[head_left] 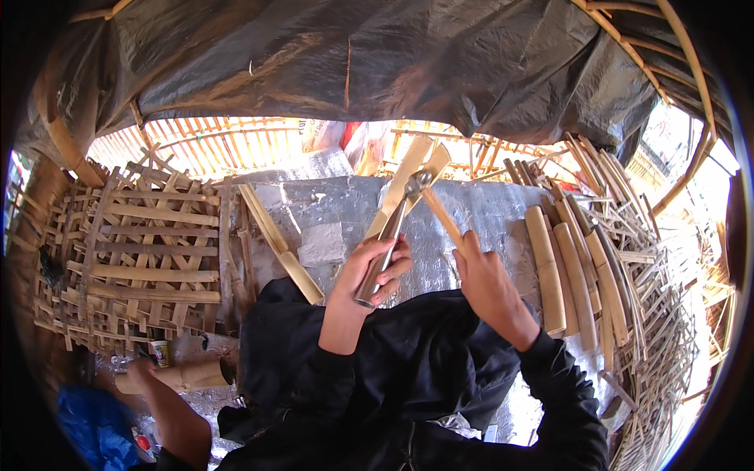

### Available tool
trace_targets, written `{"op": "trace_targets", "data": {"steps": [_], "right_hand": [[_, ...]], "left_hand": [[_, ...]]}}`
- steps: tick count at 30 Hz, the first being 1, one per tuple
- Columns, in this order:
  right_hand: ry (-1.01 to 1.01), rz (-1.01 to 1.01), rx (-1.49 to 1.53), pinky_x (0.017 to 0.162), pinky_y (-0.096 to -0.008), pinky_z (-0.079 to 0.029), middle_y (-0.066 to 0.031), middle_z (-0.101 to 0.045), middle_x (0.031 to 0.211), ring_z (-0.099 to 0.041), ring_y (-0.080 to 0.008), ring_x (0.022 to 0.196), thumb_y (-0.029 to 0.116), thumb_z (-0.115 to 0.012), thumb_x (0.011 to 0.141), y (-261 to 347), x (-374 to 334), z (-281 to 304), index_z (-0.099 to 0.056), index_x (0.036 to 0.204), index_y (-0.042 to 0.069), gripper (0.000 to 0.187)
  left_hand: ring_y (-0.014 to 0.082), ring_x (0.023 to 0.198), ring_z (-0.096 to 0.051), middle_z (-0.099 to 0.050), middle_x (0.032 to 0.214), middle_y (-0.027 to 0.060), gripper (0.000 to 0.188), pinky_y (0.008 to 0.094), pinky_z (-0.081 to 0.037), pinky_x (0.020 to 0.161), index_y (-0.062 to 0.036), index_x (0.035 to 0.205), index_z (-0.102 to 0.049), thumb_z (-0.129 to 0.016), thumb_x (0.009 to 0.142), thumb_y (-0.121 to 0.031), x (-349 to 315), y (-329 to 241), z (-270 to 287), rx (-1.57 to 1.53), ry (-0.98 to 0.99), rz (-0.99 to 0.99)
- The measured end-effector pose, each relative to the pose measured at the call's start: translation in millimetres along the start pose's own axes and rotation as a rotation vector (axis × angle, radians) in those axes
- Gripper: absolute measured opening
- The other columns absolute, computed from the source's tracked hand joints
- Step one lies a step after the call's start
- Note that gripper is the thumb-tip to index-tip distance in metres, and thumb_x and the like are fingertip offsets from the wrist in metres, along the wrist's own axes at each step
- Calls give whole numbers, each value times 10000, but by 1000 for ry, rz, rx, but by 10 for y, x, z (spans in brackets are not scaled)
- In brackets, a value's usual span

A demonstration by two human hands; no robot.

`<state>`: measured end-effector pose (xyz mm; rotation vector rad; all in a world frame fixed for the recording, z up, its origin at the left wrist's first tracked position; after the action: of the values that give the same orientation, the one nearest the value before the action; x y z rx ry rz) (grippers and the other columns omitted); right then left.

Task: The person uses a chisel and a hammer to carve and shape pieces of bamboo, striking the chisel with the hammer to remove material and refine the edges.

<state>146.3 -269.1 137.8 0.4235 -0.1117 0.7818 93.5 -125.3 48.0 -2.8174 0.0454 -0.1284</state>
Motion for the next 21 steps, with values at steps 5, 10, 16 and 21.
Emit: {"op": "trace_targets", "data": {"steps": [5,10,16,21], "right_hand": [[-240,-7,123,617,-621,-431,-275,-597,666,-616,-540,687,216,-591,1055,367,59,720,-473,1093,38,217],[-288,-73,184,548,-545,-457,-284,-620,787,-587,-460,608,206,-568,1064,124,49,365,-506,1141,4,224],[-153,51,77,536,-553,-434,-258,-555,600,-569,-525,597,168,-596,1048,259,70,387,-468,1053,31,187],[-294,66,113,532,-559,-438,-262,-564,618,-587,-516,614,139,-593,1042,403,85,476,-462,1052,-1,191]], "left_hand": [[79,545,-437,-417,882,93,279,212,-487,271,89,1178,-469,-504,1047,-155,-98,-69,-78,45,-30,-36],[79,561,-440,-413,891,90,281,205,-476,273,97,1161,-495,-501,1050,-161,-116,-180,-24,23,-58,-38],[79,558,-435,-398,893,79,272,203,-469,268,80,1157,-507,-489,1054,-171,-83,-68,-1,20,-37,-24],[70,548,-433,-396,894,78,275,197,-466,263,80,1144,-499,-497,1053,-179,-125,-200,37,15,-80,-31]]}}
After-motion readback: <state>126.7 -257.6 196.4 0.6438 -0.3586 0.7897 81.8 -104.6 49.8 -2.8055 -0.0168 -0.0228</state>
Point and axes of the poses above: each hand's wrist, its own x-axis towards the middle knuckle, its own z-axis out of the back of the hand, y = z × x, the point moved 10 cm from there along x, towards the middle knuckle
